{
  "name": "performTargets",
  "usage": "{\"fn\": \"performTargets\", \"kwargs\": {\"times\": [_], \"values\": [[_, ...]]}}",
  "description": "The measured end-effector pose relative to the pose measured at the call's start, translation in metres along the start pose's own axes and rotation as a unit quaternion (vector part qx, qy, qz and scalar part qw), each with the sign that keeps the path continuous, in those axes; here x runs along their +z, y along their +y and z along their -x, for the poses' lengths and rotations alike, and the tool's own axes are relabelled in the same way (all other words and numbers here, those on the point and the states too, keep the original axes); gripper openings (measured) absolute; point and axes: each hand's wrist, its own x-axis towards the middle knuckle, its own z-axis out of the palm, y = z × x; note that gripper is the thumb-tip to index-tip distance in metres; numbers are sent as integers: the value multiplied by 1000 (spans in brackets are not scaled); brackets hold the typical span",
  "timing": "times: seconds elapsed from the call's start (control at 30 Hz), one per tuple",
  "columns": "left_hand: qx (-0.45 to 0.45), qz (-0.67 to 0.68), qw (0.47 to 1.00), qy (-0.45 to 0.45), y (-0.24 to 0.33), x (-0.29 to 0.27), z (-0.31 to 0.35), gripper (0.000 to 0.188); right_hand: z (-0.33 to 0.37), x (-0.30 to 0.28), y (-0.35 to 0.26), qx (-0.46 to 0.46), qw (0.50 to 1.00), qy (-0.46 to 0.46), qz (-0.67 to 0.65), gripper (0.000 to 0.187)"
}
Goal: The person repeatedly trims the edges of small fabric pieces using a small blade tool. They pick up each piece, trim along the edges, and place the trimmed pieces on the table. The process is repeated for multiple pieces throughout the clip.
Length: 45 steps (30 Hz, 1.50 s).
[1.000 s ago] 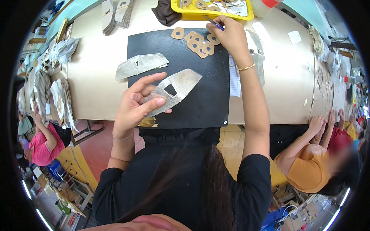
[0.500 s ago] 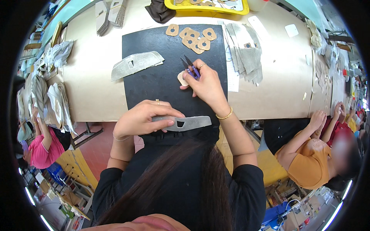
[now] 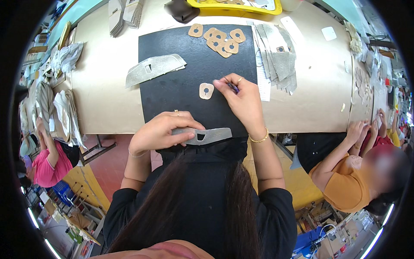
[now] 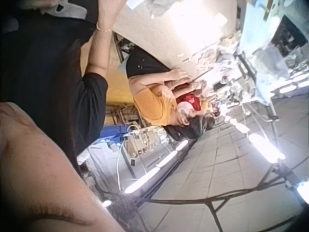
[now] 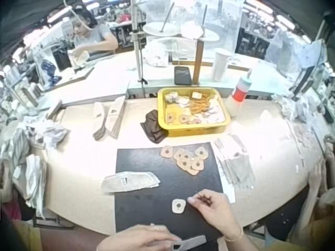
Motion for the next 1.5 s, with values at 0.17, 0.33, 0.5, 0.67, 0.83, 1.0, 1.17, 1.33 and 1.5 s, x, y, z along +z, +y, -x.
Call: {"fn": "performTargets", "kwargs": {"times": [0.17, 0.33, 0.5, 0.67, 0.83, 1.0, 1.17, 1.33, 1.5], "values": [[-8, 39, 998, 44, -1, 1, -4, 20, 17, -14, 10, -79, 987, -102, -94, 25], [-80, 62, 993, 57, -5, -1, -4, 18, 34, -26, 10, 2, 964, -264, -17, 31], [-11, -2, 986, 168, -16, 3, -15, 15, 34, -18, 13, 38, 976, -190, -96, 33], [-63, 36, 984, 164, -18, 6, -17, 15, 30, -19, 15, 25, 977, -181, -113, 36], [-89, 86, 979, 160, -20, 9, -14, 16, 25, -16, 18, 22, 972, -194, -128, 34], [-98, 101, 978, 154, -24, 12, -12, 15, 21, -15, 18, 16, 972, -205, -112, 33], [-91, 89, 980, 152, -23, 12, -11, 16, 20, -16, 15, 43, 966, -219, -127, 31], [-91, 95, 978, 163, -22, 12, -10, 16, 19, -12, 18, -48, 978, -173, -108, 29], [-94, 151, 961, 213, -24, 9, -16, 23, 20, -11, 16, 70, 978, -134, -143, 27]]}}
